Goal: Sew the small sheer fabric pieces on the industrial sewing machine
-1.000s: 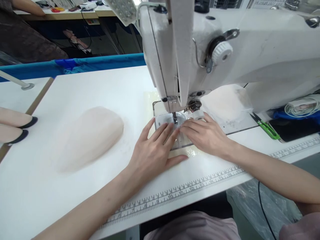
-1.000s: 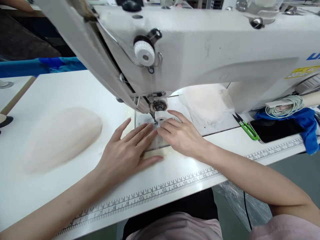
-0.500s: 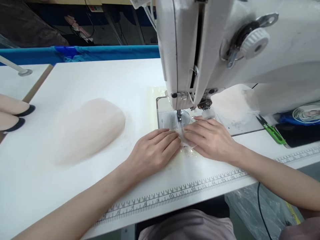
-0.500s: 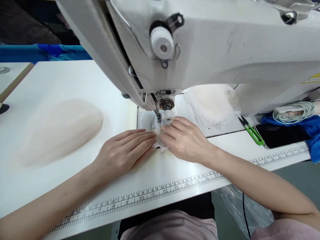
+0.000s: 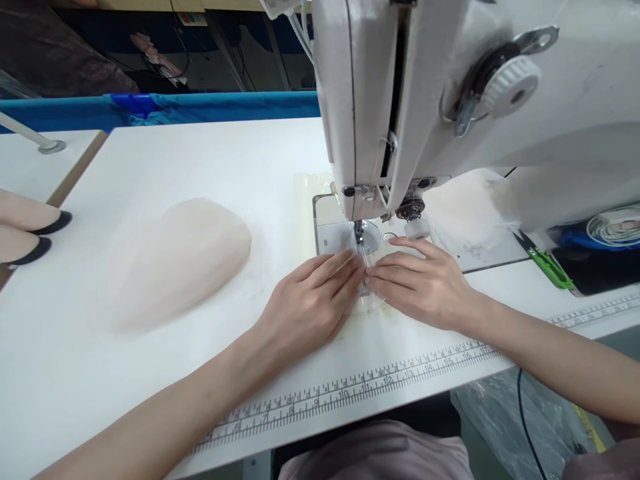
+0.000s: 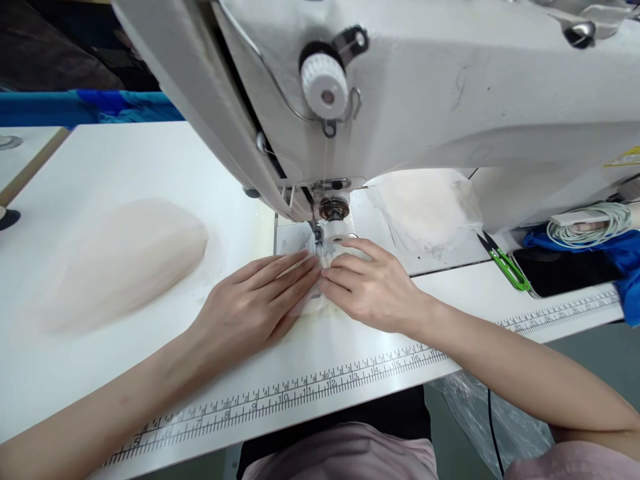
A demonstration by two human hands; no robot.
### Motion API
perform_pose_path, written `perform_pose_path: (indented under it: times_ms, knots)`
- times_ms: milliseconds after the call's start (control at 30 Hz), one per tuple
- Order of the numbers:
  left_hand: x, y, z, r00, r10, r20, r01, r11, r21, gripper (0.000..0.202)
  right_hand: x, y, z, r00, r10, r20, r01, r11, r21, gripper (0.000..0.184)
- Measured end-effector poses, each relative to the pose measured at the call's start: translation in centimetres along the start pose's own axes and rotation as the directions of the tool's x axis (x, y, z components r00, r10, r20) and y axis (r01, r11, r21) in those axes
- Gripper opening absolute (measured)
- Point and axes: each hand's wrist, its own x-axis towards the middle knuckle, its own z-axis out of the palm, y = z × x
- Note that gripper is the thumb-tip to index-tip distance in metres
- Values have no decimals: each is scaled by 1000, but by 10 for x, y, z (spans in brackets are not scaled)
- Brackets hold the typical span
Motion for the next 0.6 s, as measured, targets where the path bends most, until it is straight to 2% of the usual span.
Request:
perform_pose_path:
  times_ms: [267, 600]
  knots:
    - [-2, -1, -1, 998, -32, 62, 31, 999, 8, 36, 1, 0, 0, 1000, -15, -22, 16, 998, 61, 17]
    - [0, 0, -1, 999, -8, 48, 6, 999, 43, 34, 1, 0, 2, 999, -5, -43, 8, 999, 53, 20]
